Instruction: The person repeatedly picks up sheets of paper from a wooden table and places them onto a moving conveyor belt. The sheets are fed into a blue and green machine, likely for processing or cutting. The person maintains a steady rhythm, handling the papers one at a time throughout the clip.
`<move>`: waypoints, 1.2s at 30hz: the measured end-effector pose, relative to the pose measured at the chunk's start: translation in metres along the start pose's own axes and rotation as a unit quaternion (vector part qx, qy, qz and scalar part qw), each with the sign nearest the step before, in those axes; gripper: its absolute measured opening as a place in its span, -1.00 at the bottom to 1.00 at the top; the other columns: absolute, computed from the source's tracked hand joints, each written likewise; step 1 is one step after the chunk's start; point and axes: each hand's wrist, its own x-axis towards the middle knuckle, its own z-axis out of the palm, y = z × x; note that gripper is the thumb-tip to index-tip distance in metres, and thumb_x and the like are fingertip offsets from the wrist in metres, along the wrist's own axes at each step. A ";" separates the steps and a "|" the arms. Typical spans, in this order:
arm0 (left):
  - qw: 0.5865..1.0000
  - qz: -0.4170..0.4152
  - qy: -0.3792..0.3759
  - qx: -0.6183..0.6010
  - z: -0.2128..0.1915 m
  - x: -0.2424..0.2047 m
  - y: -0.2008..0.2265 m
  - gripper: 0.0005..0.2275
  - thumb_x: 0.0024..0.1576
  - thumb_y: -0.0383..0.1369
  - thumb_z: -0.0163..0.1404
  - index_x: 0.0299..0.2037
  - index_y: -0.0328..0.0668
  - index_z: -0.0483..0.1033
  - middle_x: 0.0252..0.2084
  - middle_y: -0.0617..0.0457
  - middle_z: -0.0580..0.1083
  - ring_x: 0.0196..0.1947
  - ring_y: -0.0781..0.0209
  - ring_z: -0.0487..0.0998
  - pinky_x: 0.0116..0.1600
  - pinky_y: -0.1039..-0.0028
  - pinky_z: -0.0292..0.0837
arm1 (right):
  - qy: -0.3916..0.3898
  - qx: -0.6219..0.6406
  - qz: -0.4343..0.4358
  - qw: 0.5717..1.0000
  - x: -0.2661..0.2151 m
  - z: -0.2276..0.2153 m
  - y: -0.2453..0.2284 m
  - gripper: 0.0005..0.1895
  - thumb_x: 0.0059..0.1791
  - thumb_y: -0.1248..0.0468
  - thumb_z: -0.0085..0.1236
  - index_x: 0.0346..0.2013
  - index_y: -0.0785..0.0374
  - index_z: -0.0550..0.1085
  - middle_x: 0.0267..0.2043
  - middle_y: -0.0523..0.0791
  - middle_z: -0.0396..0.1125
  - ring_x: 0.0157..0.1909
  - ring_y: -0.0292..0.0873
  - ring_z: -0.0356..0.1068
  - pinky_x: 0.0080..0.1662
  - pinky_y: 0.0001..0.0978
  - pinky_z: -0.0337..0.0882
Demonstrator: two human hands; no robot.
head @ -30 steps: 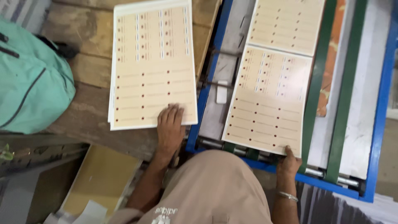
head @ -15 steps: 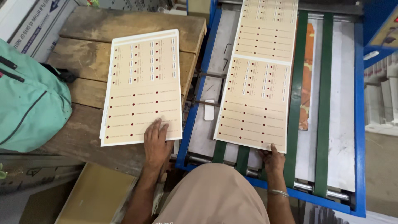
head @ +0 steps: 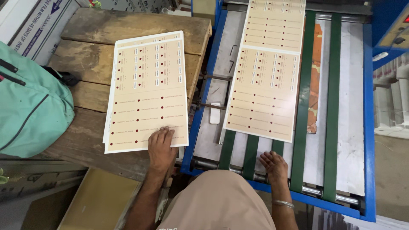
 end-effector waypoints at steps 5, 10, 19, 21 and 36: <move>1.000 -0.003 0.001 0.010 -0.005 0.004 0.003 -0.59 -0.03 -0.37 0.19 0.06 -0.25 0.52 0.12 -0.17 0.49 0.21 -0.14 0.44 0.32 0.02 0.27 | -0.006 -0.039 -0.008 0.999 -0.027 0.018 -0.007 -0.56 0.11 0.23 0.04 0.14 0.53 0.29 0.08 0.23 0.34 0.06 0.16 0.44 0.11 -0.02 0.53; 1.000 -0.007 0.004 0.002 -0.010 0.006 0.004 -0.53 -0.02 -0.32 0.20 0.11 -0.34 0.48 0.13 -0.28 0.47 0.21 -0.23 0.41 0.31 -0.01 0.23 | -0.032 -0.043 -0.021 0.998 -0.032 0.027 -0.007 -0.54 0.09 0.21 0.07 0.14 0.54 0.31 0.07 0.21 0.36 0.06 0.14 0.45 0.10 -0.05 0.54; 0.999 -0.020 -0.037 0.019 -0.008 0.000 0.004 -0.56 -0.03 -0.40 0.20 0.10 -0.29 0.50 0.14 -0.20 0.49 0.23 -0.15 0.44 0.33 0.01 0.28 | -0.047 -0.065 -0.019 0.997 -0.039 0.034 -0.002 -0.57 0.08 0.20 0.09 0.12 0.49 0.36 0.05 0.17 0.38 0.04 0.11 0.47 0.05 -0.10 0.55; 0.999 -0.011 -0.040 0.005 -0.013 0.000 0.004 -0.55 -0.03 -0.40 0.20 0.10 -0.30 0.50 0.14 -0.21 0.48 0.21 -0.16 0.45 0.30 0.01 0.29 | -0.048 -0.076 -0.022 0.996 -0.043 0.037 -0.006 -0.56 0.09 0.20 0.10 0.13 0.49 0.36 0.05 0.18 0.38 0.04 0.11 0.47 0.05 -0.11 0.56; 0.980 0.034 -0.181 -0.079 -0.022 0.043 0.066 -0.49 0.01 -0.34 0.17 0.19 -0.37 0.45 0.21 -0.20 0.45 0.27 -0.12 0.37 0.38 0.05 0.17 | -0.421 -0.239 0.016 0.875 -0.116 0.188 -0.037 -0.41 0.04 0.11 0.09 0.25 0.46 0.31 0.17 0.08 0.40 0.17 -0.01 0.45 0.17 -0.18 0.50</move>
